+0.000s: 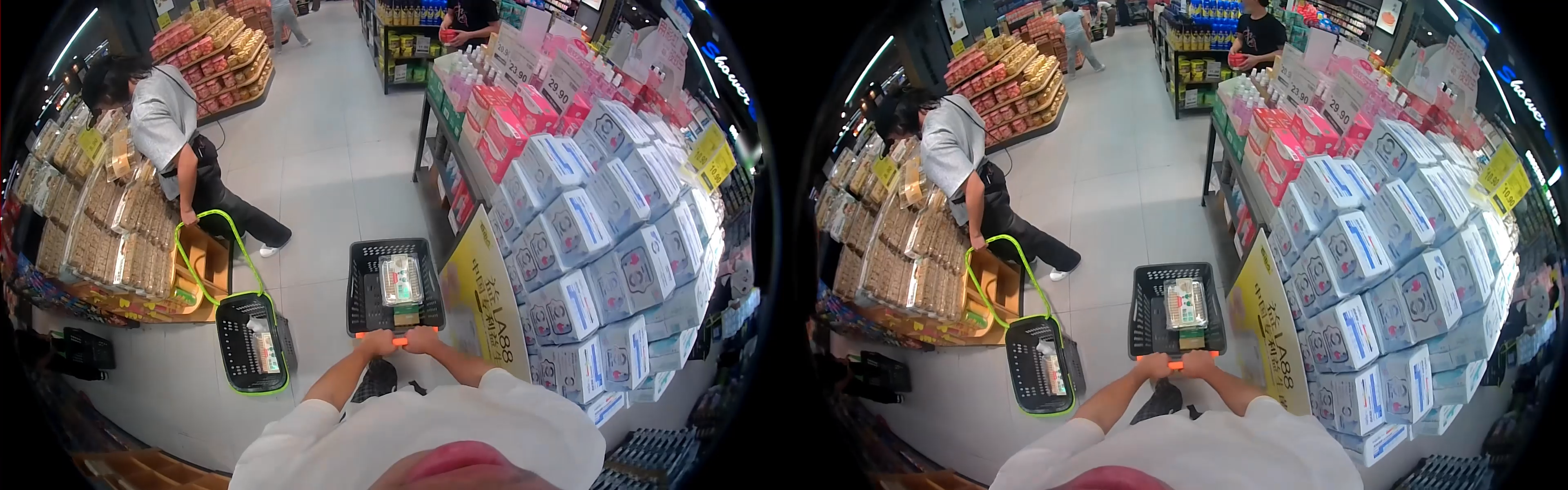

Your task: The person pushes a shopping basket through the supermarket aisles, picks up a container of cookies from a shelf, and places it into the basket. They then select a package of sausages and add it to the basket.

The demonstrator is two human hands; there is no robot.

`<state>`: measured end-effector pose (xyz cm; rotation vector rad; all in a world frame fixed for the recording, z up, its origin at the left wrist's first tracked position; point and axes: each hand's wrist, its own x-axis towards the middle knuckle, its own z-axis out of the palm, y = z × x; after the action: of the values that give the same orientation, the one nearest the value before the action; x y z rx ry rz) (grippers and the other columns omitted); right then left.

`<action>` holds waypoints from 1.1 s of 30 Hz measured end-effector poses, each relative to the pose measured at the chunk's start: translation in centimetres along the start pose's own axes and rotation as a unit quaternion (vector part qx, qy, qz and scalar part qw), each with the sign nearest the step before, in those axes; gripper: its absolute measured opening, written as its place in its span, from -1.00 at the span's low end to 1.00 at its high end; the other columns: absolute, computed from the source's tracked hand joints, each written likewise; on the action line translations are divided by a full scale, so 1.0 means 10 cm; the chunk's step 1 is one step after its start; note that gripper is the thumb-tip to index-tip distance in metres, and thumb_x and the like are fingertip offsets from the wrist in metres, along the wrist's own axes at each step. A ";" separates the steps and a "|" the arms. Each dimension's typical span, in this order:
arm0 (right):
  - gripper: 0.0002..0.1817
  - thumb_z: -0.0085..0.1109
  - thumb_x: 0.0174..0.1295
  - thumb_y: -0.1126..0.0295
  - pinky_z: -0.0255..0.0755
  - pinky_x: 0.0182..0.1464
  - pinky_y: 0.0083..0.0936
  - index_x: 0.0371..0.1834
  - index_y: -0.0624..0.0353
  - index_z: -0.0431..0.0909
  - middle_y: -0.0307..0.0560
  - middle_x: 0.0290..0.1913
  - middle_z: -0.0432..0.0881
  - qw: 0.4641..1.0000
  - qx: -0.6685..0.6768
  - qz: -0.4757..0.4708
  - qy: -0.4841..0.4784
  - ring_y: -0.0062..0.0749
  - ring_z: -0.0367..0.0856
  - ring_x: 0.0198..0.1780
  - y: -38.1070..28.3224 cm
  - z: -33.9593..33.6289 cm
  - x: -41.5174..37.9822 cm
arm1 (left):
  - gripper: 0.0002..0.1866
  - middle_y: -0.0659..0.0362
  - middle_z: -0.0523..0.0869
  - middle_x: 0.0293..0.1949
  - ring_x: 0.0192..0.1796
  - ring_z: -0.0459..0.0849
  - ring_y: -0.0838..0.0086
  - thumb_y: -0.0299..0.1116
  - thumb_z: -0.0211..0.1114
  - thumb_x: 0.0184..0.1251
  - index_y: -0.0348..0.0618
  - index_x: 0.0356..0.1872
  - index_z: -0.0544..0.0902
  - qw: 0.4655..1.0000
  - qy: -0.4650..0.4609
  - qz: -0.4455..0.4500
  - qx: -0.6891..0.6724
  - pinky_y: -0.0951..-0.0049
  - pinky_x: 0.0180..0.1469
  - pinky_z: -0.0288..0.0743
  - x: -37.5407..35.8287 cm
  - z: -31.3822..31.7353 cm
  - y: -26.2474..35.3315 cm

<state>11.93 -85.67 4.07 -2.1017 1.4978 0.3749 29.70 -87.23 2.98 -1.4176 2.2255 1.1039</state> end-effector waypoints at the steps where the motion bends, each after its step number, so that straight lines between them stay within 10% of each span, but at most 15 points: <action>1: -0.63 0.15 0.04 0.08 0.58 -0.11 -0.18 -0.30 0.14 0.73 0.06 -0.26 0.73 1.000 0.005 0.001 -0.019 -0.05 0.72 -0.20 0.05 -0.07 0.13 | -0.61 -0.10 0.73 -0.17 -0.05 0.70 0.01 -0.12 0.19 0.04 -0.10 -0.17 0.74 1.000 0.000 0.012 -0.019 0.10 0.02 0.55 0.07 -0.11 -0.03; 11: -0.59 0.14 0.03 0.04 0.57 -0.09 -0.14 -0.32 0.16 0.72 0.10 -0.26 0.72 0.994 -0.037 -0.038 -0.092 0.00 0.70 -0.17 0.37 -0.52 0.95 | -0.62 -0.11 0.73 -0.13 -0.05 0.68 0.00 -0.21 0.26 0.02 -0.16 -0.14 0.72 0.984 -0.090 0.127 -0.086 0.09 0.02 0.54 0.87 -0.71 -0.34; 33: -0.67 0.15 -0.04 0.14 0.58 -0.18 -0.17 -0.40 0.15 0.73 0.12 -0.33 0.72 0.998 0.020 -0.053 -0.007 -0.04 0.72 -0.24 0.95 -2.31 2.96 | -0.56 -0.16 0.72 -0.20 -0.09 0.68 -0.04 -0.06 0.18 0.10 -0.21 -0.19 0.72 0.999 -0.027 0.035 0.018 0.07 0.02 0.54 2.49 -2.81 -0.82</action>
<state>11.56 -124.41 5.57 -2.1336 1.3676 0.3162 29.29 -125.65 3.37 -1.2898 2.2609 1.1036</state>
